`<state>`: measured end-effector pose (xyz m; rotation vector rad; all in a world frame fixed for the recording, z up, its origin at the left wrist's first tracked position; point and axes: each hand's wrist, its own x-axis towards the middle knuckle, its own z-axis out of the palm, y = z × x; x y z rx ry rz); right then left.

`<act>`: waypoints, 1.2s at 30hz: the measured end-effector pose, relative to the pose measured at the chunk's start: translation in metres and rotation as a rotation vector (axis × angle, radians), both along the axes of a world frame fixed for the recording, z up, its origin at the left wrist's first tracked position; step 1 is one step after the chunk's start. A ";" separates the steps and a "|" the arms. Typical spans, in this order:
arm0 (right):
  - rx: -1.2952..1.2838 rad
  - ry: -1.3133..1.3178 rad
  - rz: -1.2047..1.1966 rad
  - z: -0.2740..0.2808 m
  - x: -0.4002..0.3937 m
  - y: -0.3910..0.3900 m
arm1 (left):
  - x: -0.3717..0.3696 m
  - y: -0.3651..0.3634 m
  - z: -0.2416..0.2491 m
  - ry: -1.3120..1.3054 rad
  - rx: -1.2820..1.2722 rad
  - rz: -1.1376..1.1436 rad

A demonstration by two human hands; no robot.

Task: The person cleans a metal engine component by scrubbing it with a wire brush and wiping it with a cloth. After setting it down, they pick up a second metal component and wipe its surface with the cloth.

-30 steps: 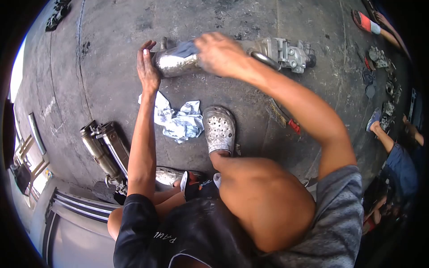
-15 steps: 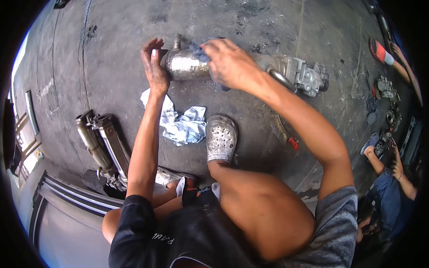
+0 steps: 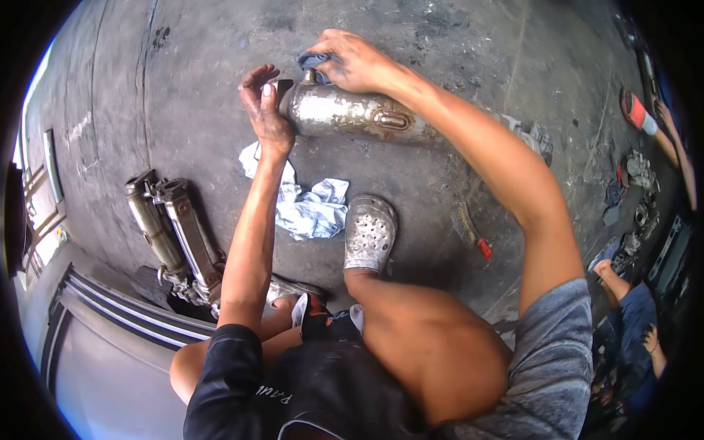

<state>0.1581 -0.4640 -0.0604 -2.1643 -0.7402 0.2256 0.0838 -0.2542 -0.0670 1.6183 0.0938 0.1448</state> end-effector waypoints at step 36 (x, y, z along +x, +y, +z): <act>-0.187 -0.231 0.086 0.077 -0.051 0.055 | -0.005 -0.003 -0.008 -0.051 -0.062 0.132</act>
